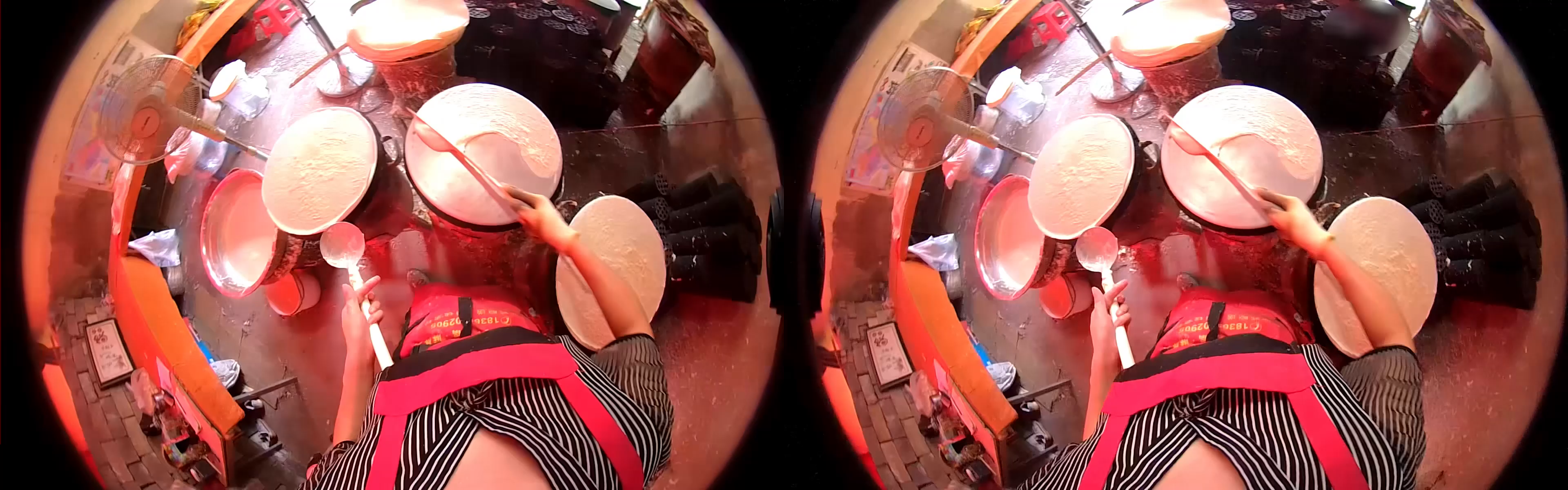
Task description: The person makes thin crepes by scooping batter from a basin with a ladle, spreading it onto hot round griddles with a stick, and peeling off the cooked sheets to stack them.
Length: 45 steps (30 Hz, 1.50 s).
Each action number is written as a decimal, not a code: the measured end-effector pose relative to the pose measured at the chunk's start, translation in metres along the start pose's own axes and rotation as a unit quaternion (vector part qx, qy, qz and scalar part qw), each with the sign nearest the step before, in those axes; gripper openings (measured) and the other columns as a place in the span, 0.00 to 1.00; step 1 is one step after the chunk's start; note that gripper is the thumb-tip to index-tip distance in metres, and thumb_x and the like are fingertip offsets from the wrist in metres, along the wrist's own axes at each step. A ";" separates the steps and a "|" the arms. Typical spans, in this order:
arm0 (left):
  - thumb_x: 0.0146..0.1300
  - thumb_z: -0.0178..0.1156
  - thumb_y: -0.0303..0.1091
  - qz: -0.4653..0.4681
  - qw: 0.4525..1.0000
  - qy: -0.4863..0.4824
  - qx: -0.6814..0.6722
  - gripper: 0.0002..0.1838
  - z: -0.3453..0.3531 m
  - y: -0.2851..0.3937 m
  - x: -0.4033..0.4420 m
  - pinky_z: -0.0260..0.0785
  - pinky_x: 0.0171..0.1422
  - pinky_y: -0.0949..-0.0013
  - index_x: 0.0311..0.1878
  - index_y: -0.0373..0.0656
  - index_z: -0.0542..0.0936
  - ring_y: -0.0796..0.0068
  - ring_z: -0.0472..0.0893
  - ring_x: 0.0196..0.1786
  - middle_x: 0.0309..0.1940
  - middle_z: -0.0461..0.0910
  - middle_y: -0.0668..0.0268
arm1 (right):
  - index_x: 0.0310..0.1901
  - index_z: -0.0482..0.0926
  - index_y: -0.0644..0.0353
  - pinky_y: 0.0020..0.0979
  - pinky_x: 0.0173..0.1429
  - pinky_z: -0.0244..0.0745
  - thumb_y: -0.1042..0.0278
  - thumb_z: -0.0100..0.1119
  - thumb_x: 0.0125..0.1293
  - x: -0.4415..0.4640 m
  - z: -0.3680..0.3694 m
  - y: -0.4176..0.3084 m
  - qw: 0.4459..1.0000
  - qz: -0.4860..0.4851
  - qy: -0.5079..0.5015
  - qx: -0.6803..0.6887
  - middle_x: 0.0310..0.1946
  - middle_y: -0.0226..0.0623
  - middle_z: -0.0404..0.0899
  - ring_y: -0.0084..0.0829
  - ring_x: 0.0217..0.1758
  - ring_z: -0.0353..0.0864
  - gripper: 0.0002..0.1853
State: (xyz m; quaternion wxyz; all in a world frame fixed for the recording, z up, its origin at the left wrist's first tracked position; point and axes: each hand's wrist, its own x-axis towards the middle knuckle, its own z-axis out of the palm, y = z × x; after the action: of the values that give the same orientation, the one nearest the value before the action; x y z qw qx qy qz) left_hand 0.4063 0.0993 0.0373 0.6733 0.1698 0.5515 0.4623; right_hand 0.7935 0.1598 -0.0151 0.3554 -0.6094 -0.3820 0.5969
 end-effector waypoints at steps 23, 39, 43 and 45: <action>0.74 0.43 0.48 -0.032 0.991 0.026 0.128 0.27 -0.003 0.021 -0.029 0.51 0.23 0.84 0.56 0.28 0.72 0.87 0.59 0.26 0.33 0.61 0.69 | 0.56 0.78 0.56 0.22 0.16 0.51 0.64 0.58 0.66 0.008 -0.041 0.060 0.997 -0.033 -0.065 0.031 0.18 0.21 0.69 0.14 0.12 0.57 0.18; 0.72 0.39 0.58 -0.104 0.939 -0.239 0.225 0.34 -0.100 0.120 0.091 0.50 0.22 0.84 0.55 0.32 0.75 0.87 0.59 0.24 0.33 0.62 0.72 | 0.64 0.69 0.49 0.21 0.11 0.45 0.59 0.53 0.69 -0.131 0.198 0.139 0.884 0.003 0.296 0.363 0.11 0.18 0.56 0.14 0.08 0.51 0.22; 0.73 0.41 0.53 -0.062 0.944 -0.213 0.246 0.30 -0.146 0.151 0.078 0.50 0.21 0.85 0.54 0.32 0.75 0.88 0.59 0.24 0.32 0.62 0.73 | 0.65 0.67 0.47 0.19 0.14 0.50 0.50 0.49 0.71 -0.002 0.286 0.051 0.897 -0.110 0.255 0.343 0.15 0.14 0.57 0.11 0.12 0.54 0.24; 0.73 0.45 0.48 -0.057 0.960 -0.181 0.205 0.25 -0.173 0.160 0.073 0.49 0.20 0.85 0.53 0.33 0.75 0.90 0.59 0.22 0.31 0.63 0.74 | 0.63 0.68 0.47 0.19 0.15 0.54 0.56 0.47 0.71 0.100 0.303 0.035 0.910 -0.151 0.320 0.215 0.19 0.17 0.64 0.13 0.14 0.59 0.20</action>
State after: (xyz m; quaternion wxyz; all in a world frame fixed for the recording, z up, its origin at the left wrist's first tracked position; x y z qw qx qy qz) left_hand 0.1787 0.1925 0.0553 0.7378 0.3529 0.5124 0.2619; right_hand 0.4918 0.2259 -0.1025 0.6666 -0.6120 -0.1976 0.3769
